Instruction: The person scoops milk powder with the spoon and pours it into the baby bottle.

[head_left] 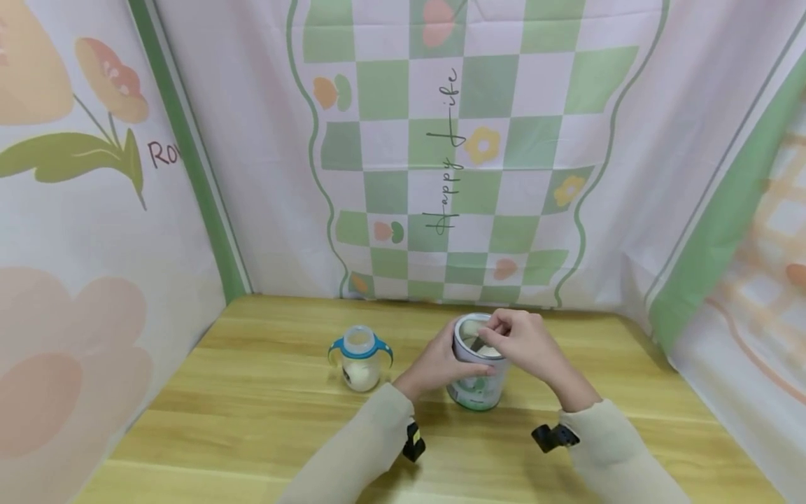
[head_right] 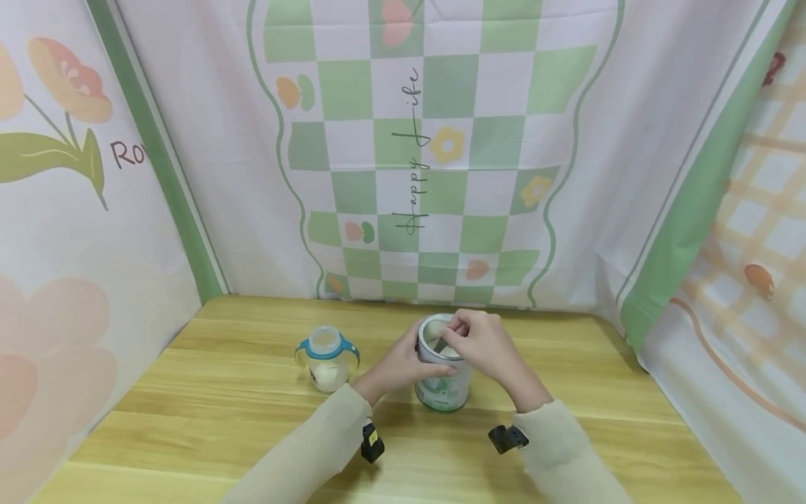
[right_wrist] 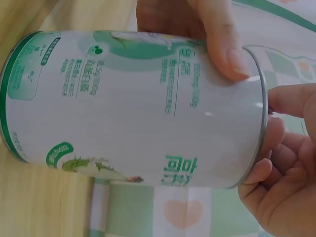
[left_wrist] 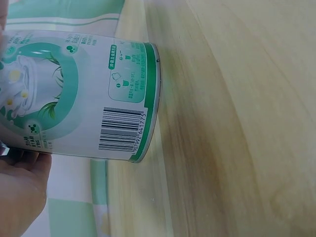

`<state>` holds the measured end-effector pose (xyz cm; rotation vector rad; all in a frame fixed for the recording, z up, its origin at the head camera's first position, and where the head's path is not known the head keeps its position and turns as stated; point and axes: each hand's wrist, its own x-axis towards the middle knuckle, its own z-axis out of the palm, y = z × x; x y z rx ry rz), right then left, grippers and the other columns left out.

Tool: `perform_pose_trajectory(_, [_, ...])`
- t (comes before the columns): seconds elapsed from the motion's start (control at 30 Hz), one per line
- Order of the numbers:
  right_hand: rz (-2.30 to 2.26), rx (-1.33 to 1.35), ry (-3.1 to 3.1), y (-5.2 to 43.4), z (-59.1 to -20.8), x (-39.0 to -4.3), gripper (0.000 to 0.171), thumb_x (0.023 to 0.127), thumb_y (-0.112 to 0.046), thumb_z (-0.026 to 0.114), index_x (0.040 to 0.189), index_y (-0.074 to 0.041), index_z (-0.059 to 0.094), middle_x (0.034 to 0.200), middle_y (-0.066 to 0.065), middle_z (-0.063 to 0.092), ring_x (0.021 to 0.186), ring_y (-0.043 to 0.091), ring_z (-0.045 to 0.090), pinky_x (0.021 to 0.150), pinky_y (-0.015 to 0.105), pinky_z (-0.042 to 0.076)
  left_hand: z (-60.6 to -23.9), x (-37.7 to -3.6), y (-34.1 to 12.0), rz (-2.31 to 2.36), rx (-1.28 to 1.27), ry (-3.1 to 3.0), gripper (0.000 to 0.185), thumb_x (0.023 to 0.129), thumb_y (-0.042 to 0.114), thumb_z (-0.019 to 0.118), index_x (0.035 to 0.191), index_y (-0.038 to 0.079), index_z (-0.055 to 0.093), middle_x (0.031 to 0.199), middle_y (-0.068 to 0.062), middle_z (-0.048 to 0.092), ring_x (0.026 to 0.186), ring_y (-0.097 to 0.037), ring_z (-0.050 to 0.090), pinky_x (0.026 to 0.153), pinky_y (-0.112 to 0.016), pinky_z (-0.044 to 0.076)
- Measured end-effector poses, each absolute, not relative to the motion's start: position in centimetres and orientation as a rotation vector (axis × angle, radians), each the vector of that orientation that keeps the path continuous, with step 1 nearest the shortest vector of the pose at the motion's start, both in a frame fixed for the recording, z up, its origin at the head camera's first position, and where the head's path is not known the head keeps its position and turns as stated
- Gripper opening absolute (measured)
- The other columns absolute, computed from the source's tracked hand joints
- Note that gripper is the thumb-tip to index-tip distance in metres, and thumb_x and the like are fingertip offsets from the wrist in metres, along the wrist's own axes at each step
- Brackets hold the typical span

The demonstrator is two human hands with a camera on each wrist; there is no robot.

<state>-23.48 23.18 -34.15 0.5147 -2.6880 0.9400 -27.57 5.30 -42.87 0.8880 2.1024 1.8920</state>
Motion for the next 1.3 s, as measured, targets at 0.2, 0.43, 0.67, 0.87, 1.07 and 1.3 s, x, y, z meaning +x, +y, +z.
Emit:
perform_pose_trajectory(0.2, [0.967,0.435,-2.68,24.1,-34.1,-23.3,0.015,0.096,-0.023,0.069,0.088,-0.011,0.07,0.073,0.002,0.067,0.057,0.015,0.053,0.05,0.028,0.044,-42.8,-27.4,5.4,1.881,0.874,2.133,0.083,0.081,0.027,0.087,0.147,0.033,0.037,0.13,0.014,0.054,0.112,-0.007,0.058,0.094,-0.03,0.048])
perform_pose_trajectory(0.43, [1.01,0.368,-2.672,25.0,-34.3,-23.2,0.026,0.099,-0.034,0.066,0.09,-0.01,0.071,0.072,0.005,0.067,0.053,0.016,0.047,0.048,0.028,0.04,-42.8,-27.4,5.4,1.883,0.844,2.151,0.084,0.08,0.03,0.088,0.147,0.034,0.038,0.13,0.015,0.054,0.114,-0.006,0.057,0.095,-0.032,0.047])
perform_pose_trajectory(0.67, [1.012,0.363,-2.573,25.7,-34.7,-22.8,0.024,0.098,-0.031,0.068,0.087,-0.01,0.07,0.065,0.0,0.06,0.052,0.015,0.048,0.047,0.028,0.04,-42.9,-27.5,5.4,1.864,0.852,2.178,0.085,0.078,0.032,0.089,0.147,0.035,0.038,0.129,0.015,0.054,0.114,-0.006,0.057,0.096,-0.032,0.047])
perform_pose_trajectory(0.87, [0.979,0.381,-2.489,25.7,-35.1,-22.7,0.02,0.097,-0.027,0.07,0.085,-0.01,0.069,0.063,-0.002,0.058,0.054,0.013,0.049,0.047,0.027,0.041,-42.7,-27.4,5.3,1.866,0.862,2.169,0.086,0.08,0.032,0.088,0.148,0.034,0.036,0.131,0.015,0.054,0.114,-0.006,0.057,0.096,-0.032,0.047])
perform_pose_trajectory(1.07, [0.949,0.381,-2.449,25.9,-35.6,-22.7,0.019,0.096,-0.024,0.071,0.084,-0.01,0.068,0.064,-0.003,0.059,0.055,0.013,0.05,0.048,0.026,0.041,-42.8,-27.3,5.3,1.854,0.847,2.191,0.086,0.079,0.034,0.088,0.148,0.036,0.037,0.13,0.015,0.054,0.114,-0.006,0.056,0.097,-0.034,0.047])
perform_pose_trajectory(1.3, [0.916,0.407,-2.396,26.1,-36.0,-22.6,0.016,0.096,-0.021,0.071,0.083,-0.011,0.068,0.063,-0.005,0.057,0.053,0.012,0.048,0.047,0.025,0.041,-42.8,-27.1,5.2,1.857,0.845,2.198,0.085,0.079,0.034,0.088,0.147,0.036,0.037,0.129,0.015,0.054,0.114,-0.006,0.056,0.096,-0.035,0.047])
